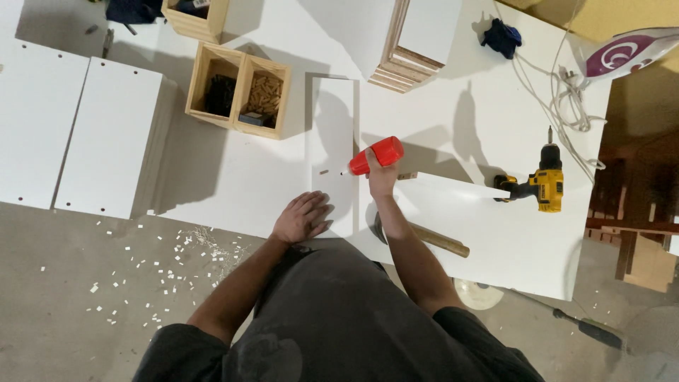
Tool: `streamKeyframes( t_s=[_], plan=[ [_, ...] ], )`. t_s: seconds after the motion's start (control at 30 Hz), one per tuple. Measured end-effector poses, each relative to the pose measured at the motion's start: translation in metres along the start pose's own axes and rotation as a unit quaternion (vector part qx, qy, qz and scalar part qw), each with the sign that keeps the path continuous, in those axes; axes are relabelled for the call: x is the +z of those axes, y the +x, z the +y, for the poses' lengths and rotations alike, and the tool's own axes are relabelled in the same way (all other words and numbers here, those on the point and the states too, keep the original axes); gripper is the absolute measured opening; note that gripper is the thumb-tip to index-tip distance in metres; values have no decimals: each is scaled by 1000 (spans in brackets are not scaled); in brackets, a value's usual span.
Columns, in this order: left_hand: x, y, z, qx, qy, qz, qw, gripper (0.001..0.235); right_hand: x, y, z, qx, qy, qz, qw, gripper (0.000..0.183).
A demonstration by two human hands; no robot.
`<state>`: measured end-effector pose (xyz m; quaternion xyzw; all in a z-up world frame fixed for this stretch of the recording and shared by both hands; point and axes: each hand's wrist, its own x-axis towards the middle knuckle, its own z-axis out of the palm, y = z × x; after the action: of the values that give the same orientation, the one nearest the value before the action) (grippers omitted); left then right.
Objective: Assembling white wooden panels by applying wood glue and using a hammer to join the pieces.
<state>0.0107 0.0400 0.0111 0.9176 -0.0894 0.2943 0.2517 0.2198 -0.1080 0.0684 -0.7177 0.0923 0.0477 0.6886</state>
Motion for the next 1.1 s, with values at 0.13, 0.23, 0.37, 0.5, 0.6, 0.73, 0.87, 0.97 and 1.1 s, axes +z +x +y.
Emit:
streamKeyframes(
  t_s=[0.13, 0.23, 0.37, 0.5, 0.6, 0.73, 0.87, 0.97, 1.1],
  plan=[
    [1, -1, 0, 0, 5, 0, 1000, 40, -1, 3, 6, -4, -5, -7, 1000, 38],
    [1, 0, -1, 4, 4, -1, 1000, 41, -1, 3, 8, -5, -5, 1, 1000, 38],
    [1, -2, -1, 1, 2, -10, 1000, 39, -3, 2, 5, 1, -18, -11, 1000, 38],
    [-1, 0, 0, 1, -4, -17, 1000, 39, -5, 6, 17, -10, -20, -18, 1000, 37],
    [0, -1, -1, -9, -2, -23, 1000, 40, -5, 14, 29, -16, -23, -27, 999, 37],
    [2, -4, -2, -4, 3, -22, 1000, 42, -6, 11, 29, -39, -59, -39, 997, 35],
    [1, -5, -4, -7, -3, -30, 1000, 43, -7, 3, 22, -74, -135, -68, 986, 38],
    [2, -4, -4, -11, -19, -27, 999, 43, -6, -6, 7, -94, -131, -91, 983, 37],
    [3, -8, -15, -16, -125, -14, 992, 41, -7, -13, -25, -87, -117, -65, 987, 32]
  ],
)
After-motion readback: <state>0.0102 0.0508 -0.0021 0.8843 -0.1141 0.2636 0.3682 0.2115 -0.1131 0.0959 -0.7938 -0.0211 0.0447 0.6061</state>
